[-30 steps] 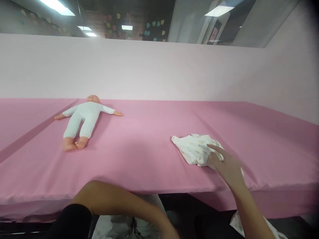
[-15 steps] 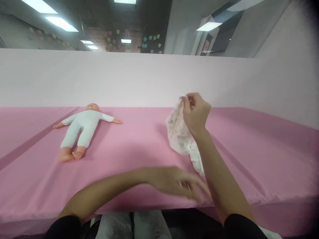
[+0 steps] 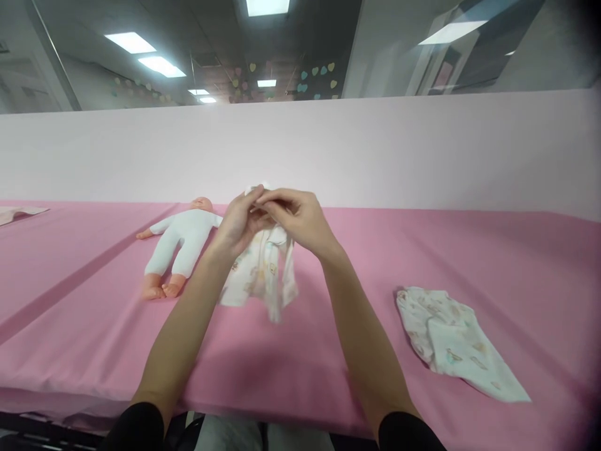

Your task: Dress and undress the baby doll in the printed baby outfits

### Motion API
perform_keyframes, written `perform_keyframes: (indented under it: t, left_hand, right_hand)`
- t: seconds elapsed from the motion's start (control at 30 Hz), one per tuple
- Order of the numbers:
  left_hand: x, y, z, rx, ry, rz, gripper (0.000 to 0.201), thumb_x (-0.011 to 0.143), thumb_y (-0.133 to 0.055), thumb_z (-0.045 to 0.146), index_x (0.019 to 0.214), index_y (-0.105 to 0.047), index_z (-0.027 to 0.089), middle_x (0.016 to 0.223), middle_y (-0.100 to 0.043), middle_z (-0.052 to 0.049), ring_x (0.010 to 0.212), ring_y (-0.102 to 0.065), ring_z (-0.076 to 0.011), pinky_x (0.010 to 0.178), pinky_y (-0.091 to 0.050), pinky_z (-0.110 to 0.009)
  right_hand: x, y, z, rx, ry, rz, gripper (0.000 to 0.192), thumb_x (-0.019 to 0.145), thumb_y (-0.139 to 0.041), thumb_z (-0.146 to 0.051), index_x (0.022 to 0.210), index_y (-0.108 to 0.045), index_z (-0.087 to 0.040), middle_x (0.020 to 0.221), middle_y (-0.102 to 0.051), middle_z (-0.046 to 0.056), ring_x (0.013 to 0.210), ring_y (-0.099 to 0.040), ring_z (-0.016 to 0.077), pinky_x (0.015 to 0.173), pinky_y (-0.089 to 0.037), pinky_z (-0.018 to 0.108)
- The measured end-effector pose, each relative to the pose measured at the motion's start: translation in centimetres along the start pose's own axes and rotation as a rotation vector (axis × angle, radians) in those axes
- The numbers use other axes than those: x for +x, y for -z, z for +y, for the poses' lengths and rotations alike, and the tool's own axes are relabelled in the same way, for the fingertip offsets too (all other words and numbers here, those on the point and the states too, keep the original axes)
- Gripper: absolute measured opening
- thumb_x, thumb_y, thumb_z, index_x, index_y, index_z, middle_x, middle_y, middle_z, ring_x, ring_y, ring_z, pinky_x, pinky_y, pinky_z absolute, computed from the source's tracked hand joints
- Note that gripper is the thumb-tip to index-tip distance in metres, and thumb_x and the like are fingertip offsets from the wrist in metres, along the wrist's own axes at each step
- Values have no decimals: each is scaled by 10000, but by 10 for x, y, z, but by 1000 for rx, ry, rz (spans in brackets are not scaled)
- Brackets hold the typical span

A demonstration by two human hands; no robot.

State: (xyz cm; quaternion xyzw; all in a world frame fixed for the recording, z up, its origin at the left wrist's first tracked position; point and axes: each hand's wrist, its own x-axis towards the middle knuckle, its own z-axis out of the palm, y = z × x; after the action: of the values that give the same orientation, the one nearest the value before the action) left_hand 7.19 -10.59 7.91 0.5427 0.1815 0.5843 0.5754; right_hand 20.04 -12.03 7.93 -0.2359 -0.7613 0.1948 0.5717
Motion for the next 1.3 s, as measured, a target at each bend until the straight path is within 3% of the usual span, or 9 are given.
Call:
perform_keyframes:
  t: [0.17, 0.27, 0.4, 0.53, 0.77, 0.9, 1.03, 1.2, 1.3]
  left_hand:
    - [-2, 3, 8, 252, -85, 20, 141, 798, -600, 255, 892, -646, 161, 816, -609, -21, 769, -572, -128, 663, -447, -212]
    - [-3, 4, 11, 380, -106, 52, 191, 788, -597, 271, 928, -667, 162, 818, -617, -24, 767, -567, -135, 661, -431, -218]
    - [-1, 4, 9, 458, -123, 85, 189, 782, -593, 283, 914, -665, 168, 763, -602, -9, 693, -555, -122, 627, -432, -214]
    - [-1, 6, 10, 493, -116, 104, 203, 800, -574, 318, 945, -649, 196, 698, -563, 13, 569, -521, -102, 523, -415, -203]
    - [-4, 4, 12, 603, -161, 78, 215, 796, -563, 279, 990, -635, 221, 648, -519, 33, 510, -448, -77, 485, -382, -183]
    - [-3, 6, 12, 751, -279, 68, 151, 761, -572, 258, 853, -660, 175, 767, -615, 2, 664, -523, -102, 602, -420, -197]
    - [-4, 17, 18, 933, -346, 74, 177, 730, -496, 209, 762, -664, 161, 723, -628, 0, 669, -531, -119, 594, -385, -219]
    - [-4, 27, 24, 1264, -399, 214, 178, 680, -477, 183, 686, -655, 174, 475, -437, 35, 488, -377, -103, 517, -264, -257]
    - [-1, 27, 20, 1384, -503, 290, 227, 677, -450, 142, 690, -674, 175, 521, -514, 22, 517, -416, -107, 564, -305, -269]
  right_hand:
    - [-2, 20, 1, -267, 61, 229, 206, 796, -597, -188, 993, -642, -228, 1115, -646, 19, 1114, -568, 211, 1016, -445, 400]
    - [-4, 29, 9, -276, -6, 128, 366, 762, -639, -194, 1122, -593, -237, 1080, -650, 22, 1046, -601, 204, 975, -474, 390]
    - [-6, 32, 11, -137, -127, -77, 409, 787, -577, -159, 1190, -561, -225, 923, -665, 8, 835, -654, 160, 838, -531, 331]
    - [-8, 32, 3, 29, -224, -232, 411, 833, -584, -203, 1241, -536, -212, 898, -673, 18, 838, -658, 162, 798, -536, 317]
    - [-7, 23, -2, 23, -280, -185, 376, 808, -668, -241, 1172, -580, -197, 783, -649, 2, 757, -643, 156, 694, -497, 276]
    - [-7, 16, 3, 3, -261, -200, 288, 784, -639, -180, 1072, -631, -197, 677, -560, -30, 636, -573, 120, 563, -409, 232]
    - [-5, 17, 16, 30, -294, -162, 132, 768, -622, -192, 889, -662, -160, 748, -583, 0, 651, -538, 111, 573, -394, 228]
    - [-2, 25, 25, -139, -339, -43, 136, 694, -586, -77, 778, -666, -151, 655, -522, -26, 602, -463, 94, 550, -351, 217]
    - [-2, 25, 24, -241, -337, -17, 185, 676, -564, -28, 769, -659, -156, 639, -520, -33, 611, -469, 100, 564, -361, 215]
